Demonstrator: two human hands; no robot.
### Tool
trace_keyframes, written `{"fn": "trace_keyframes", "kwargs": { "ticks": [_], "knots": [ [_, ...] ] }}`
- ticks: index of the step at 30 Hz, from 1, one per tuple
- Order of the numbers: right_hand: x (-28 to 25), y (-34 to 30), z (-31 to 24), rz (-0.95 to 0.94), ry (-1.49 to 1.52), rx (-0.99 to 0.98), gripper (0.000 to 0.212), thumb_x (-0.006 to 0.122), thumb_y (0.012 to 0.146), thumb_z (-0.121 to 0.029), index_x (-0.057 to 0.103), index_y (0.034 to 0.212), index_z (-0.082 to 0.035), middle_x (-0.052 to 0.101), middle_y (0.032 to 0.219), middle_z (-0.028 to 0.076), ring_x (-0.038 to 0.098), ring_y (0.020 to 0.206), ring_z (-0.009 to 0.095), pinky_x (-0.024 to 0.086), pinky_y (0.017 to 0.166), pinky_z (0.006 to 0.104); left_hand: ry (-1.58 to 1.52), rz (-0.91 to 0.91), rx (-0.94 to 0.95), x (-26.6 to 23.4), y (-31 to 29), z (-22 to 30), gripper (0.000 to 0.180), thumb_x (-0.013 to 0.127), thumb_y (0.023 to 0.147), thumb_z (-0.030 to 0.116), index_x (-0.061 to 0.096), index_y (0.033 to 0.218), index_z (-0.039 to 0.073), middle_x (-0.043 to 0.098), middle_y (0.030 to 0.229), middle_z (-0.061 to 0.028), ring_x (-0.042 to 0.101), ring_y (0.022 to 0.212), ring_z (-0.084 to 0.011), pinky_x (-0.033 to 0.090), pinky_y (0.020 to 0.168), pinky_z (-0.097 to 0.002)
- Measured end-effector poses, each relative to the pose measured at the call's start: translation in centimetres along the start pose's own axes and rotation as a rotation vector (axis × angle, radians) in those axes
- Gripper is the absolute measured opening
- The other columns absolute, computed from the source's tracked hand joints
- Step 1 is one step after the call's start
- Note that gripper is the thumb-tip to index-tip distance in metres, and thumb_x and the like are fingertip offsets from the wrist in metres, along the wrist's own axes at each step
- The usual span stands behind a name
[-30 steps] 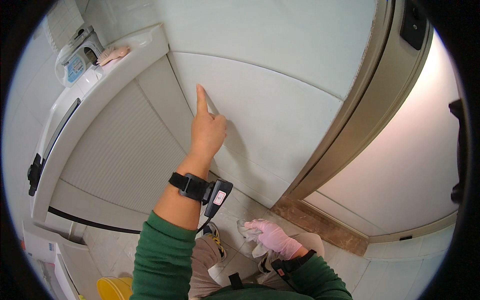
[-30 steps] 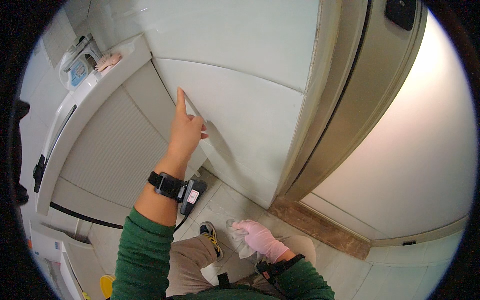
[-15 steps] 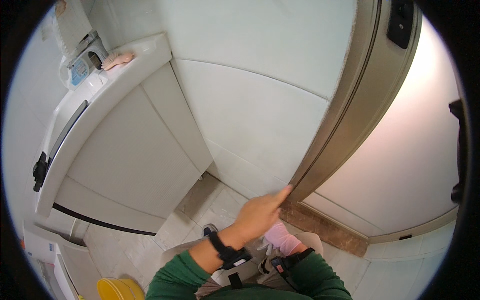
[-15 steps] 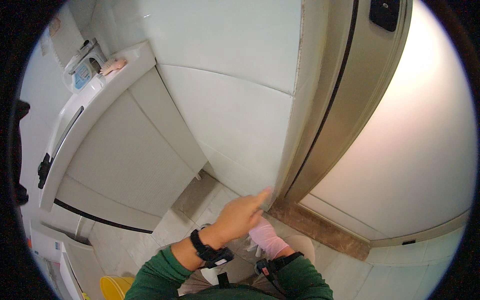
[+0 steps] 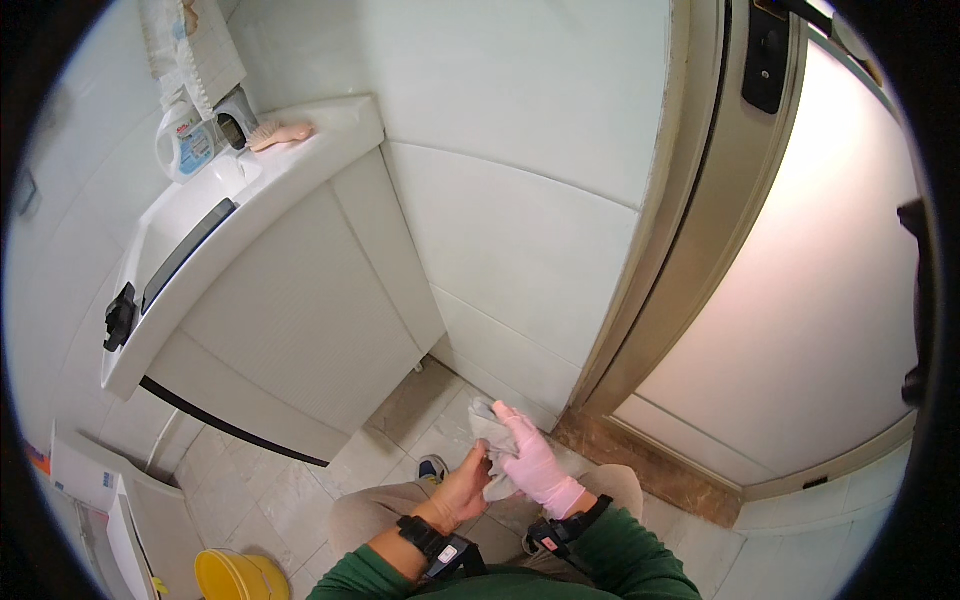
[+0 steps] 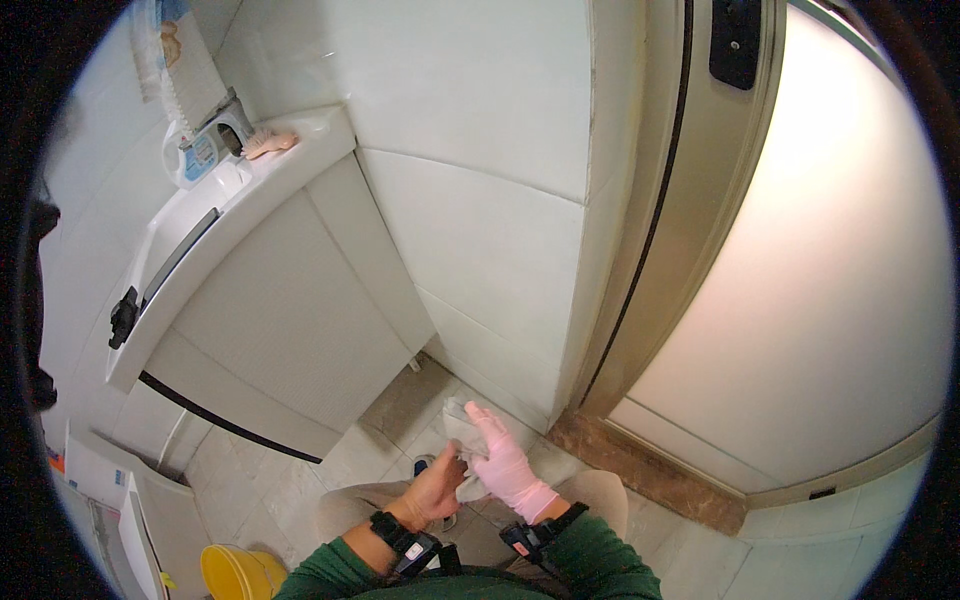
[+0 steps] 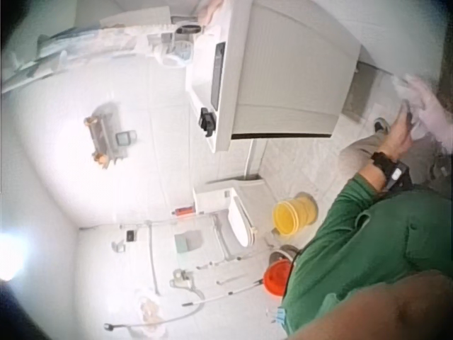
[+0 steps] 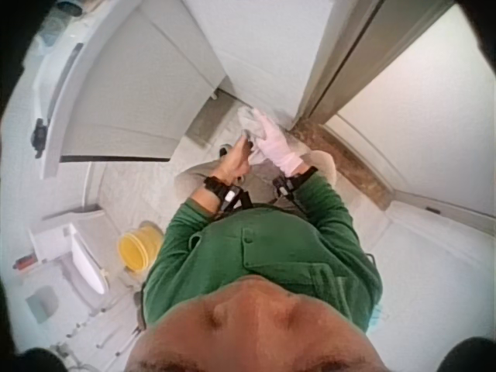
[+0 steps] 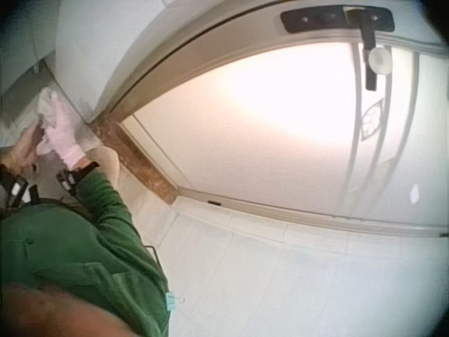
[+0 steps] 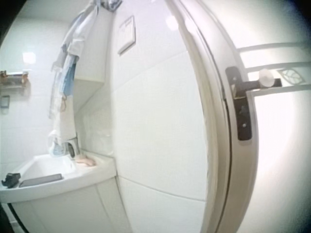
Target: The person kneels in a bathroom and wipes the lower section of a white tiled wall with a cloth. They repeatedly rub the same area near the floor and door frame, using both hands at times, and continue the wiping motion throughout the clip.
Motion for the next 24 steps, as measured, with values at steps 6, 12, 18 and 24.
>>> {"fn": "trace_keyframes", "kwargs": {
  "ticks": [6, 12, 18, 24],
  "knots": [
    [-0.1, -0.2, 0.1, -0.051, 0.016, -0.07, 0.092, 0.075, 0.075, -0.012, 0.026, 0.151, -0.001, 0.035, 0.152, 0.021, 0.038, 0.138, 0.035, 0.031, 0.114, 0.0386, 0.072, 0.113, 0.252, -2.0, 0.7, 3.7, 0.046, 0.05, 0.102, 0.028, 0.038, 0.142, 0.009, 0.052, 0.135, -0.0126, 0.052, 0.123, -0.0301, 0.047, 0.102, -0.0493],
    [-1.9, -2.5, 6.6, -0.028, 0.17, 0.375, 0.074, 0.072, 0.084, -0.018, 0.037, 0.147, -0.004, 0.047, 0.14, 0.017, 0.053, 0.122, 0.026, 0.043, 0.101, 0.0349, 0.218, 0.335, 0.874, 3.0, -1.3, 20.6, 0.039, 0.052, 0.1, 0.015, 0.042, 0.134, 0.0, 0.058, 0.123, -0.0144, 0.059, 0.111, -0.0262, 0.052, 0.094, -0.044],
    [-1.2, -2.2, 8.0, -0.167, 0.075, 0.387, 0.058, 0.068, 0.086, -0.026, 0.052, 0.138, -0.005, 0.055, 0.133, 0.018, 0.057, 0.116, 0.029, 0.045, 0.099, 0.0356, 0.799, 0.371, 1.462, 19.3, -4.4, 34.5, 0.038, 0.054, 0.096, 0.01, 0.048, 0.132, 0.001, 0.055, 0.124, -0.0139, 0.057, 0.107, -0.0197, 0.05, 0.088, -0.0329],
    [-1.9, -2.4, 8.3, -0.251, -0.052, 0.43, 0.053, 0.067, 0.085, -0.027, 0.055, 0.133, -0.007, 0.06, 0.128, 0.017, 0.059, 0.113, 0.032, 0.046, 0.097, 0.0386, 1.152, 0.614, 1.788, 21.7, 0.6, 25.2, 0.056, 0.065, 0.082, 0.005, 0.049, 0.135, 0.005, 0.043, 0.139, -0.0243, 0.04, 0.131, -0.0409, 0.027, 0.113, -0.049]
  ]
}}
Point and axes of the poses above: each hand's wrist, its own y-axis towards the middle knuckle, its own x-axis out of the palm, z = x × y, the point moved 7 cm from there along y, towards the middle knuckle
